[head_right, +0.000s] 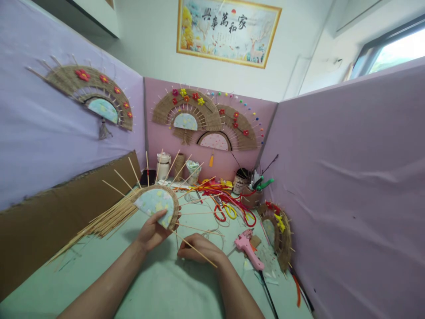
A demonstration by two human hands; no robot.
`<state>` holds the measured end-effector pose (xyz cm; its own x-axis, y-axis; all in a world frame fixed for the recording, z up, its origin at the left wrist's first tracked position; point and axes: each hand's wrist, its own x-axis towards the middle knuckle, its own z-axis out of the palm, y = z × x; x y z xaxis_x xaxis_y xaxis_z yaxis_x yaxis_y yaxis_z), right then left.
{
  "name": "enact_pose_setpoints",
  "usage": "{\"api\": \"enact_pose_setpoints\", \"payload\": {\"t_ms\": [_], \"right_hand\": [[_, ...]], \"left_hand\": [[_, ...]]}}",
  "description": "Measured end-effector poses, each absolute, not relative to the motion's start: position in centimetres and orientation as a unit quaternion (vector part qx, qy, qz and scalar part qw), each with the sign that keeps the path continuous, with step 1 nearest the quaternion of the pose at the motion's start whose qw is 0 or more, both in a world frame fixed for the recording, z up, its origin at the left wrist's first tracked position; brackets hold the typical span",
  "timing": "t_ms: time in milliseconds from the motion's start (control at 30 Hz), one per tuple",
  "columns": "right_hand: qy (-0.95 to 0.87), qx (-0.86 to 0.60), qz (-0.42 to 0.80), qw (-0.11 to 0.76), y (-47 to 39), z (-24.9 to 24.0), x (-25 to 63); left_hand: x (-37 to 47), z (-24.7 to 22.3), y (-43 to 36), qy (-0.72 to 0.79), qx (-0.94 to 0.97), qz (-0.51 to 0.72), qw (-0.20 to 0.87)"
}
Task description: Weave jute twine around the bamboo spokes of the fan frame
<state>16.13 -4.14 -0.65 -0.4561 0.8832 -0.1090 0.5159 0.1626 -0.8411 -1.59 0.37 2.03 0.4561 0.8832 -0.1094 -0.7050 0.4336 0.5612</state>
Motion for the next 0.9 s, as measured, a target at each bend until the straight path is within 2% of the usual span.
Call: {"api": "enact_pose_setpoints", "payload": {"t_ms": [133,300,467,567,667,800,900], "right_hand": [[-0.702,-0.529,0.438,0.188,-3.9,-0.1,18.3],[-0.635,-0.565,0.456,0.263,-3.9,0.9,22.4],[-0.589,-0.541,0.498,0.335,-4.3,1.1,24.6],[-0.586,-0.505,0.531,0.345,-4.8,1.7,24.8],[-0.617,-0.459,0.567,0.294,-5.4,2.5,23.5],[-0.672,-0.367,0.621,0.168,-5.8,2.3,19.1],[-0.715,-0.351,0.590,0.131,-5.8,0.8,15.5]], "left_hand": [[-1.6,2.3,0.6,0.220,0.229,0.507,0.802],[-1.7,2.1,1.2,0.218,0.236,0.544,0.775],[-1.7,2.0,1.4,0.221,0.258,0.574,0.745],[-1.5,1.8,1.6,0.224,0.264,0.592,0.728],[-1.4,1.4,1.9,0.218,0.258,0.611,0.716],[-1.2,1.1,2.0,0.206,0.245,0.615,0.721],[-0.9,1.3,1.6,0.195,0.216,0.607,0.740]]}}
